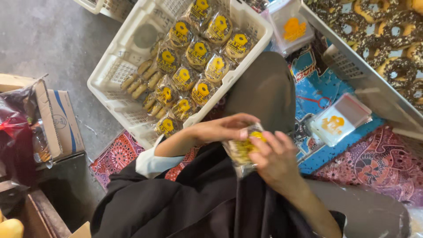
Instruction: The person sits on the floor and repeatedly picks doughnuts from a metal tray, places them into small plastic bags, and arranges the sealed packages into a white plastic crate. The doughnuts include plain and sesame-topped varieties.
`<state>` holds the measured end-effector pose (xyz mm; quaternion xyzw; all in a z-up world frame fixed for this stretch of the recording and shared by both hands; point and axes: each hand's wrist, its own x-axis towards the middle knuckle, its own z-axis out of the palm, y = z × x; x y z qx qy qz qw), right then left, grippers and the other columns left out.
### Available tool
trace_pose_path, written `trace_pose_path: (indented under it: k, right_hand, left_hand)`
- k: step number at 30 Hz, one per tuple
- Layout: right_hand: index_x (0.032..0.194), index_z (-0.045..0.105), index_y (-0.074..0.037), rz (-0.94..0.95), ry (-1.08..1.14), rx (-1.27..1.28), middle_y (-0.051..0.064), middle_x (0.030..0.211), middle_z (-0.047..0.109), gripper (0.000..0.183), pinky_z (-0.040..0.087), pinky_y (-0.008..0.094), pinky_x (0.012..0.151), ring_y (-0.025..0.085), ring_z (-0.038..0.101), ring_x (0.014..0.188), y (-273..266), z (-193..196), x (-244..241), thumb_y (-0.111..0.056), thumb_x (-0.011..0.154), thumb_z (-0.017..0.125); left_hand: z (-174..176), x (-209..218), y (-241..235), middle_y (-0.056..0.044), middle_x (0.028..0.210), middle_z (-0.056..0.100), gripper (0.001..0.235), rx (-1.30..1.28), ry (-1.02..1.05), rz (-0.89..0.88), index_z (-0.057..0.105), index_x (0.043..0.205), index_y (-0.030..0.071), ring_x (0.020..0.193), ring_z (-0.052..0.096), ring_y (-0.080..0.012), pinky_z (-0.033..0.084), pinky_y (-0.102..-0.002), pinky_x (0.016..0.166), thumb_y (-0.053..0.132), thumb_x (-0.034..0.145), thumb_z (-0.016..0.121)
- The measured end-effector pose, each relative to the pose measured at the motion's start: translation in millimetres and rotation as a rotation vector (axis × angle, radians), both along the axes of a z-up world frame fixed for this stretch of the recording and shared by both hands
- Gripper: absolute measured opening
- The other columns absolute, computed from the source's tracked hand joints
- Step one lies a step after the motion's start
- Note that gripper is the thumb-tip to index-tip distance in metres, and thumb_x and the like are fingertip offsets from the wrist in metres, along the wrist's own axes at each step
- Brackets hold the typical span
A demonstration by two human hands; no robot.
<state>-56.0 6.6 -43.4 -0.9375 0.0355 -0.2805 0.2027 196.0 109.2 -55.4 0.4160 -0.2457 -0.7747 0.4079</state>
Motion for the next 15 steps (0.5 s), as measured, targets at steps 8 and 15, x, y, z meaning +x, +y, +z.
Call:
trace_pose_path:
  k: [8, 15]
  right_hand:
    - [0.133, 0.056, -0.005, -0.349, -0.005, 0.325, 0.016, 0.144, 0.055, 0.063, 0.041, 0.052, 0.116, 0.04, 0.049, 0.139, -10.5, 6.5, -10.6, -0.017, 0.079, 0.087]
    - [0.127, 0.065, -0.002, -0.683, 0.067, 0.544, 0.012, 0.135, 0.066, 0.04, 0.045, 0.04, 0.118, 0.029, 0.06, 0.132, -1.9, -26.1, -89.2, -0.008, 0.09, 0.081]
  left_hand:
    - [33.4, 238.6, 106.3, -0.005, 0.135, 0.061, 0.076, 0.401, -0.999, 0.536, 0.049, 0.141, 0.016, 0.116, 0.064, -0.0218, 0.059, -0.04, 0.091, 0.015, 0.073, 0.082]
    - [-79.4, 324.6, 129.9, -0.019, 0.133, 0.063, 0.071, 0.46, -0.997, 0.489, 0.057, 0.139, 0.009, 0.12, 0.062, -0.0295, 0.054, -0.041, 0.094, 0.022, 0.076, 0.087]
